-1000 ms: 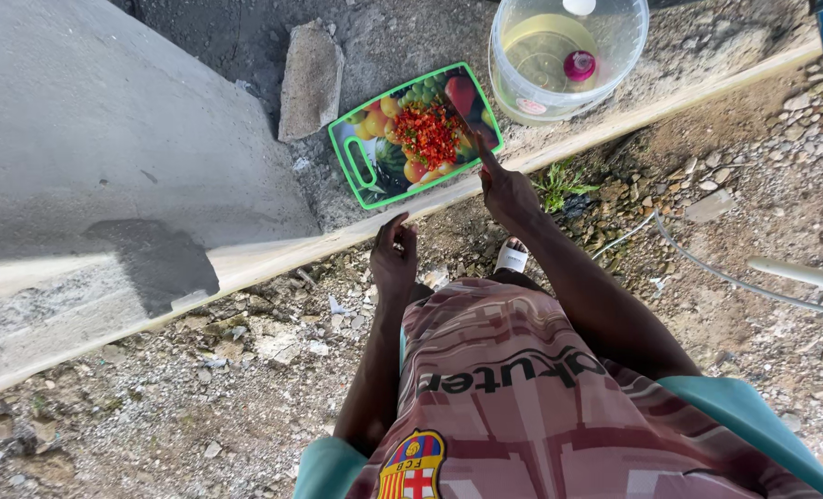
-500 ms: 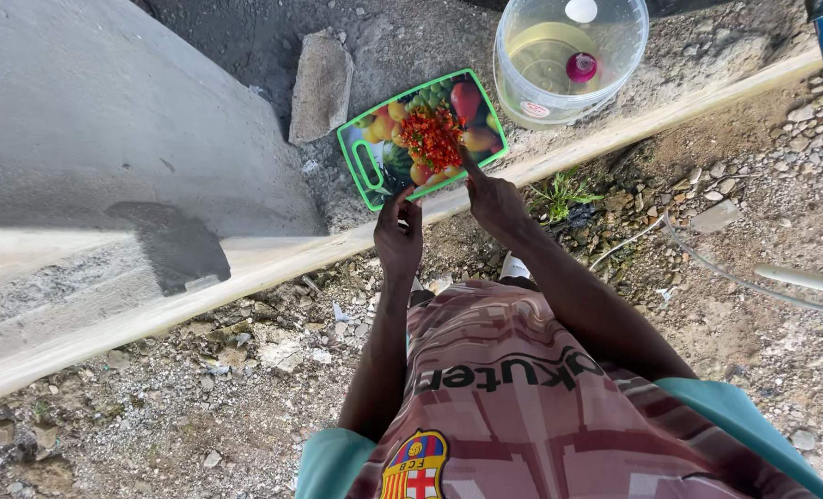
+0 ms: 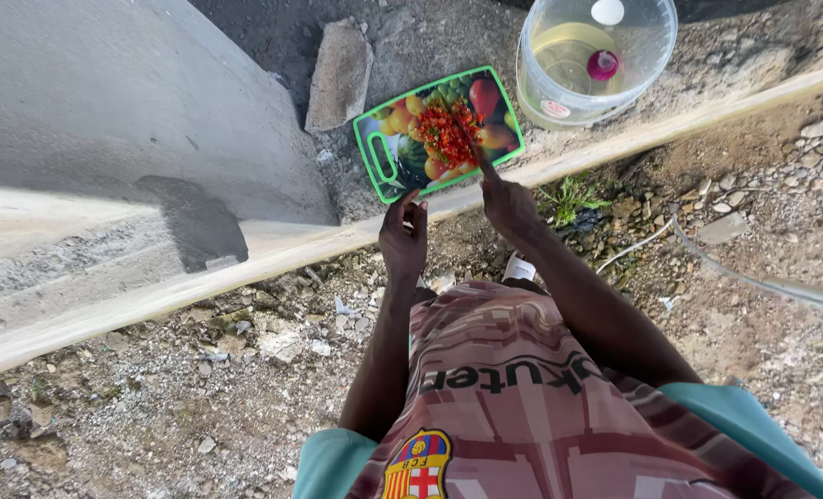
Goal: The person chops red chili peppers on a green cutting board using a knife and then begins to chop a red onion.
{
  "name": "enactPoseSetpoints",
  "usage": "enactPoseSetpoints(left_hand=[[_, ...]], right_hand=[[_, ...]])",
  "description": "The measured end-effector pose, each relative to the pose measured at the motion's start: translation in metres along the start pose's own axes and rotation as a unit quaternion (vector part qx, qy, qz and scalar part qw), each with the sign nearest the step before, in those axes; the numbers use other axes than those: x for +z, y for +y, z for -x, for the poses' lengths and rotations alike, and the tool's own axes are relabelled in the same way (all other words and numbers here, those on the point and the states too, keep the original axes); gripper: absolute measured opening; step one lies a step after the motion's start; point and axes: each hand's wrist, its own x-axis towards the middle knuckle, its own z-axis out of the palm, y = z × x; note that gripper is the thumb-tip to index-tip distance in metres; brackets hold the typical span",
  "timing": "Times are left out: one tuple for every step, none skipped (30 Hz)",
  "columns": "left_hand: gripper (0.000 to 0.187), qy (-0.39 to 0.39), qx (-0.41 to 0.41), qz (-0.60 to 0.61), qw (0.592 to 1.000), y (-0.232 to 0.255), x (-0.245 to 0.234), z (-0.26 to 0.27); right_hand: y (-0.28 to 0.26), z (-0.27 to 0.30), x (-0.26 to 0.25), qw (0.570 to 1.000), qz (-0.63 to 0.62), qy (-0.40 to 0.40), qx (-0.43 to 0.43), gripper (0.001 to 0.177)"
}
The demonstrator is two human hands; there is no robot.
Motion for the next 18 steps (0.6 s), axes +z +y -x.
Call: enactPoseSetpoints(left_hand=[[0.028, -0.001, -0.002, -0.003, 1.0, -0.001, -0.001, 0.003], [0.028, -0.001, 0.001, -0.001, 1.0, -0.002, -0.001, 0.002], [0.028, -0.004, -0.007, 0.001, 1.0, -0.002, -0.003, 0.002], [0.029, -0.007, -0.018, 0.004, 1.0, -0.002, -0.003, 0.004], [0.029, -0.007, -0.018, 0.005, 1.0, -0.003, -0.001, 0.005], [0.029, -0.001, -0.012, 0.005, 1.0, -0.005, -0.002, 0.006], [0.029, 0.006, -0.007, 0.005, 1.0, -0.006, -0.003, 0.007], [0.029, 0.006, -0.009, 0.004, 1.0, -0.008, -0.003, 0.008], [0.029, 0.004, -0.014, 0.007, 1.0, -0.009, -0.004, 0.009], [0.029, 0.002, -0.019, 0.012, 1.0, -0.01, -0.003, 0.01], [0.029, 0.003, -0.021, 0.011, 1.0, -0.011, -0.004, 0.012], [0.029, 0.003, -0.018, 0.008, 1.0, -0.011, -0.005, 0.013], [0.028, 0.002, -0.015, 0.004, 1.0, -0.012, -0.006, 0.014], [0.028, 0.001, -0.015, 0.005, 1.0, -0.013, -0.005, 0.015], [0.029, -0.003, -0.02, 0.006, 1.0, -0.013, -0.005, 0.015], [0.029, -0.006, -0.026, 0.005, 1.0, -0.013, -0.006, 0.015], [0.029, -0.006, -0.026, 0.004, 1.0, -0.013, -0.008, 0.016], [0.029, -0.006, -0.024, 0.003, 1.0, -0.012, -0.008, 0.016]], right_hand=[[0.001, 0.006, -0.001, 1.0, 0.0, -0.002, 0.003, 0.071], [0.001, 0.002, -0.006, 1.0, -0.01, 0.015, -0.014, 0.071], [-0.001, -0.002, -0.01, 0.999, -0.019, 0.033, -0.032, 0.072], [-0.003, -0.003, -0.012, 0.999, -0.018, 0.033, -0.032, 0.072], [-0.005, -0.006, -0.011, 0.998, -0.015, 0.037, -0.039, 0.073], [-0.007, -0.007, -0.008, 0.998, -0.013, 0.038, -0.047, 0.074], [-0.008, -0.009, -0.007, 0.998, -0.013, 0.037, -0.047, 0.074], [-0.008, -0.011, -0.004, 0.999, -0.008, 0.024, -0.046, 0.074], [-0.008, -0.012, -0.002, 0.999, -0.002, 0.01, -0.045, 0.073], [-0.008, -0.012, -0.001, 0.999, -0.002, 0.008, -0.045, 0.073], [-0.007, -0.012, 0.0, 0.999, 0.005, 0.001, -0.04, 0.074], [-0.008, -0.013, 0.001, 0.999, 0.011, -0.006, -0.035, 0.074], [-0.009, -0.016, 0.0, 0.999, 0.01, -0.008, -0.036, 0.074], [-0.008, -0.018, -0.002, 0.999, 0.017, -0.009, -0.04, 0.075], [-0.007, -0.018, -0.004, 0.999, 0.025, -0.011, -0.045, 0.076], [-0.008, -0.016, -0.006, 0.999, 0.024, -0.011, -0.045, 0.076], [-0.009, -0.014, -0.008, 0.998, 0.035, -0.025, -0.039, 0.076], [-0.008, -0.013, -0.013, 0.998, 0.048, -0.036, -0.031, 0.076]])
